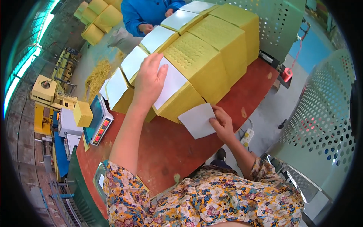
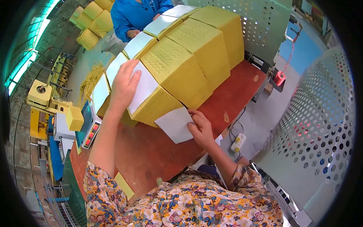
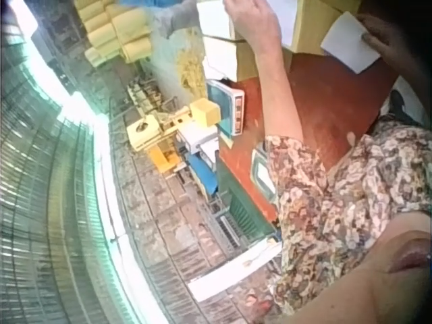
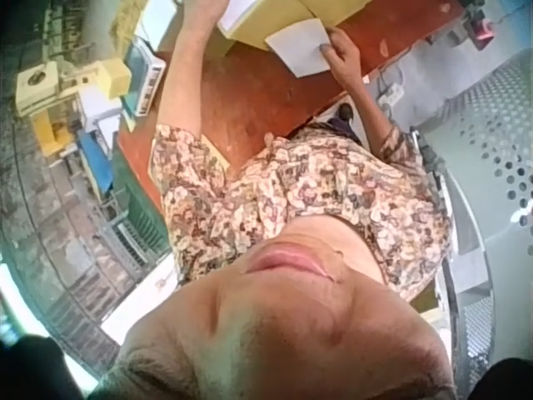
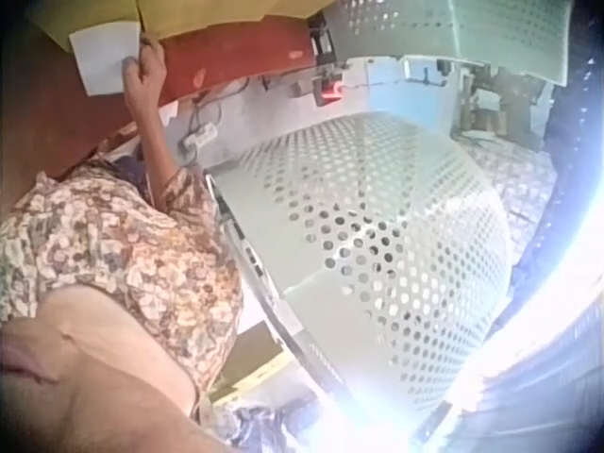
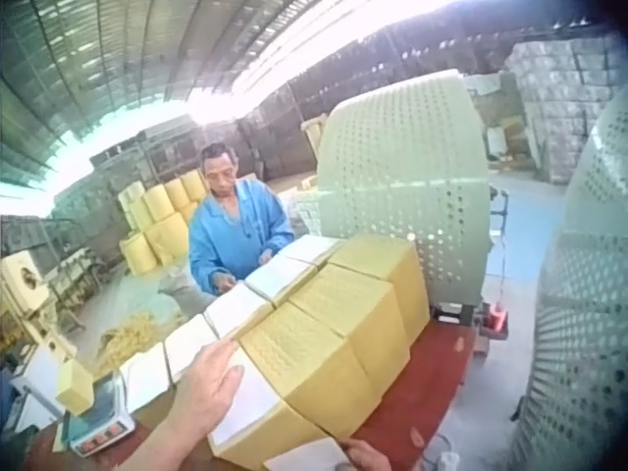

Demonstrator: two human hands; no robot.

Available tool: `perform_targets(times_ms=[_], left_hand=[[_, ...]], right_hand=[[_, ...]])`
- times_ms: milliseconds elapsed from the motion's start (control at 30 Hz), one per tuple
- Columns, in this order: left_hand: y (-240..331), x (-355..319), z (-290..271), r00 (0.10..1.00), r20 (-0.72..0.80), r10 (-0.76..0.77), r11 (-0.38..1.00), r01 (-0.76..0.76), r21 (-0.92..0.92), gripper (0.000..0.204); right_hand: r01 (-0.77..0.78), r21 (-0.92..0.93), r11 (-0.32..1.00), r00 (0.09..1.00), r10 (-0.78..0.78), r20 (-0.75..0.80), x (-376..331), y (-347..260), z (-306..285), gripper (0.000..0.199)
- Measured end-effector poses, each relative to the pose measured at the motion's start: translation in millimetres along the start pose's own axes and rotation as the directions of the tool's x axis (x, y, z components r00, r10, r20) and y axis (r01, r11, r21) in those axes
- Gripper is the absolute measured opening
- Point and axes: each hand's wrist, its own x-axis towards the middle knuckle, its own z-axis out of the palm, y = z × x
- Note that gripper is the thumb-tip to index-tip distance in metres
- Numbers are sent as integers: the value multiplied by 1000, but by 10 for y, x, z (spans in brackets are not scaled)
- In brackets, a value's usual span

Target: The recorder weighs stacks of yellow paper on a digital scale and then uses a banding machine to secure them with rubber bands or ties.

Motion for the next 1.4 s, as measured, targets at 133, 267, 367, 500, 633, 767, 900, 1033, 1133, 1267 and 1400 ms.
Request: perform_targets(times_ms=[133,267,367,500,633,767,900,1033,1133,1267,1400], left_hand=[[-110,-252,284,998,56,20,998,-23,64,44],[-130,-285,357,997,56,55,987,-63,147,43],[-179,-306,341,996,90,-2,996,-6,84,43],[-163,-408,203,989,146,-16,999,22,-39,43],[75,-753,35,968,199,153,987,-140,-75,44],[521,-1516,-522,919,317,233,972,-210,-105,47],[997,-2188,-1046,872,417,257,966,-236,-103,50],[951,-2425,-1192,856,416,306,952,-269,-147,49],[883,-2481,-1222,894,394,212,966,-253,53,48],[663,-2735,-1179,968,242,70,992,-41,-121,56],[261,-3163,-1130,993,111,-49,932,85,-353,65]], right_hand=[[18,-186,982,999,-24,-31,73,12,31,13],[7,-232,973,996,-26,-80,114,67,20,16],[55,-268,962,993,-81,-86,104,94,79,15],[19,-306,952,998,-34,-46,4,-18,108,21],[-91,-185,979,995,83,-46,-529,-90,141,28],[-512,90,854,856,500,127,-1497,-364,125,33],[-506,755,418,707,702,85,-2298,-118,271,47],[-418,871,260,657,749,91,-2590,9,728,37],[-488,788,376,658,751,49,-2499,-245,909,39],[-531,724,440,615,788,-28,-2357,-522,983,41],[-510,638,577,666,734,-132,-2257,-904,987,39]])
